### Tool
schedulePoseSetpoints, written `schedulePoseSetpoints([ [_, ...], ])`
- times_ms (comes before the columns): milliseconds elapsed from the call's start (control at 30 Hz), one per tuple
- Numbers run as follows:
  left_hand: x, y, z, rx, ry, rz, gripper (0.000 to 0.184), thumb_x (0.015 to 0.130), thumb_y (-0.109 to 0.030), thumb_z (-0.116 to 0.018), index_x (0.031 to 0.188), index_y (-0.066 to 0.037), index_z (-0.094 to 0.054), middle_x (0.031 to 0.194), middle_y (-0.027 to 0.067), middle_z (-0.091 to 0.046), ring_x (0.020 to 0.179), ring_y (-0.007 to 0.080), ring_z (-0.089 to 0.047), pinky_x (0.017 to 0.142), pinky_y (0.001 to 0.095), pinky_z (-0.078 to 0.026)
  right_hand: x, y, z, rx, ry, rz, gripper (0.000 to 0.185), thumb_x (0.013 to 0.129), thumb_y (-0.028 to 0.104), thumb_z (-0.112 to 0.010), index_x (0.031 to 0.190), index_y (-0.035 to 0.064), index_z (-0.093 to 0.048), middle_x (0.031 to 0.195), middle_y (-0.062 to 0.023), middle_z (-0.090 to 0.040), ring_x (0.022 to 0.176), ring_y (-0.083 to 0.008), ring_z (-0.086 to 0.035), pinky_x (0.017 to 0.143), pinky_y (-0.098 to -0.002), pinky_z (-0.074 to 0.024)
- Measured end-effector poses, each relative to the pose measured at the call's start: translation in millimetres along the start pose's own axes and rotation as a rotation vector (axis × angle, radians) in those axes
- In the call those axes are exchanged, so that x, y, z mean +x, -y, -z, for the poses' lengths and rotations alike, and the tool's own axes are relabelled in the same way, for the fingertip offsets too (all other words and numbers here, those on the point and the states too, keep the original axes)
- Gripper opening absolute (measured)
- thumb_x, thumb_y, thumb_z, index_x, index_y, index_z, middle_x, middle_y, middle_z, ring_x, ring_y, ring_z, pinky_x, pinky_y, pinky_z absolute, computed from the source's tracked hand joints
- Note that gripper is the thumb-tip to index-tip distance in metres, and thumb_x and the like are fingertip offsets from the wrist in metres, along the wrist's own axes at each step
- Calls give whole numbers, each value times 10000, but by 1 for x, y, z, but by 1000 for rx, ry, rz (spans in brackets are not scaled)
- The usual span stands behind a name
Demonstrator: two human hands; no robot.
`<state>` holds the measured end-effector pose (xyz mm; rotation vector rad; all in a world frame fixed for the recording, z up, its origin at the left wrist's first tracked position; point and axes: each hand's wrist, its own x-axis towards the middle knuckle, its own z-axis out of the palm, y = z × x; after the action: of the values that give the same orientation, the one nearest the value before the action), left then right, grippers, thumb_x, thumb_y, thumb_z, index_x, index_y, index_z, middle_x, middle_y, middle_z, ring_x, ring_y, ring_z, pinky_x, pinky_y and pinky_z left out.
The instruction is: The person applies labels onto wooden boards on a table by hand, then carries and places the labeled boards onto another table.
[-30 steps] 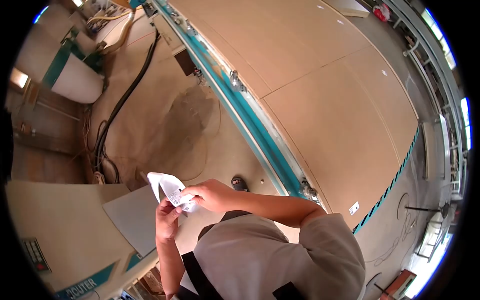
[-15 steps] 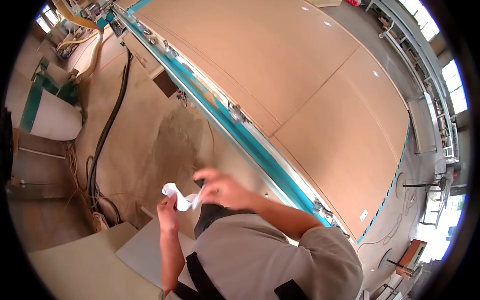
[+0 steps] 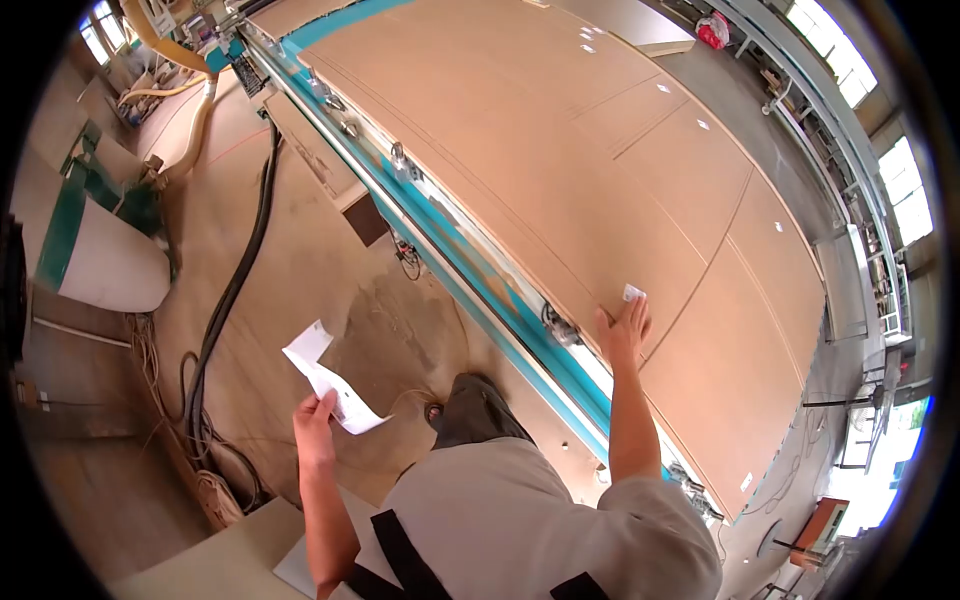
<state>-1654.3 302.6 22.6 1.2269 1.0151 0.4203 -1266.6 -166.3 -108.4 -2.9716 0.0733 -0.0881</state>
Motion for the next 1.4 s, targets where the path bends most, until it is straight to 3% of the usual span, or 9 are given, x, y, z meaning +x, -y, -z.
schedulePoseSetpoints([
  [133, 85, 10, -1, -87, 63, -53, 209, 1017, -72, -651, 1197, 15, -709, 1024, 11, -728, 905, 104, -673, 811, 271, -520, 18, 18, -5, -111, 119, -102, 1038, 1012, 730, -412, 1656, -46, -165, 1734, -232, -194, 1620, -350, -164, 1297, -551, -95],
  [300, 195, -51, -56, -89, 68, -105, 376, 985, 17, -596, 1360, 49, -595, 1233, 73, -673, 1106, 154, -641, 985, 318, -509, 82, 92, -12, -207, 92, -348, 987, 1038, 711, -384, 1621, -77, -267, 1722, -247, -220, 1613, -365, -172, 1300, -543, -91],
  [433, 265, -126, -97, 126, 132, -173, 321, 973, 0, -604, 1286, 58, -639, 1161, 61, -703, 1063, 134, -652, 968, 284, -496, 111, 192, -31, 545, 175, -139, 815, 1049, 583, -527, 1572, -33, -418, 1630, -244, -424, 1529, -371, -379, 1261, -454, -278],
  [533, 312, -166, -129, 124, 150, -238, 216, 979, 6, -627, 1189, 41, -659, 1035, 58, -721, 918, 123, -672, 860, 292, -539, 97, 347, -40, 816, 158, 248, 515, 1011, 363, -697, 1380, 9, -636, 1430, -224, -637, 1355, -346, -587, 1134, -437, -450],
  [567, 327, -176, -140, 46, 148, -239, 181, 984, 21, -638, 1163, 27, -664, 1027, 59, -723, 917, 128, -681, 846, 301, -553, 91, 403, -22, 915, 334, 414, 476, 990, 317, -725, 1366, 36, -653, 1457, -184, -629, 1356, -319, -591, 1123, -428, -466],
  [733, 375, -223, -161, 98, 244, -282, 148, 989, -1, -675, 1136, 10, -671, 1004, 29, -717, 900, 95, -654, 817, 263, -524, 104, 592, 87, 946, 327, 1169, 519, 880, 140, -801, 1382, 140, -667, 1177, -121, -719, 1078, -330, -691, 927, -400, -566],
  [967, 486, -247, -149, -336, 587, 305, 155, 1058, -120, -574, 1156, -35, -660, 1107, 55, -711, 1018, 173, -684, 884, 338, -551, 124, 671, 43, 866, 541, 943, 332, 955, 209, -703, 1284, 165, -694, 1172, -86, -746, 1035, -303, -712, 892, -424, -565],
  [1167, 598, -229, -132, -306, 532, 331, 115, 1032, -116, -597, 1067, -49, -683, 981, 41, -702, 925, 153, -669, 819, 311, -538, 109, 724, 14, 814, 149, 1054, 298, 940, 192, -721, 1212, 72, -699, 973, -108, -706, 916, -306, -676, 867, -402, -558],
  [1400, 671, -247, -133, -184, 468, 368, 41, 989, -101, -636, 994, -71, -662, 853, 8, -640, 699, 115, -566, 623, 284, -464, 111, 774, 11, 758, 6, 805, 300, 866, 134, -749, 1154, 62, -705, 1002, -90, -699, 958, -271, -676, 873, -394, -546],
])
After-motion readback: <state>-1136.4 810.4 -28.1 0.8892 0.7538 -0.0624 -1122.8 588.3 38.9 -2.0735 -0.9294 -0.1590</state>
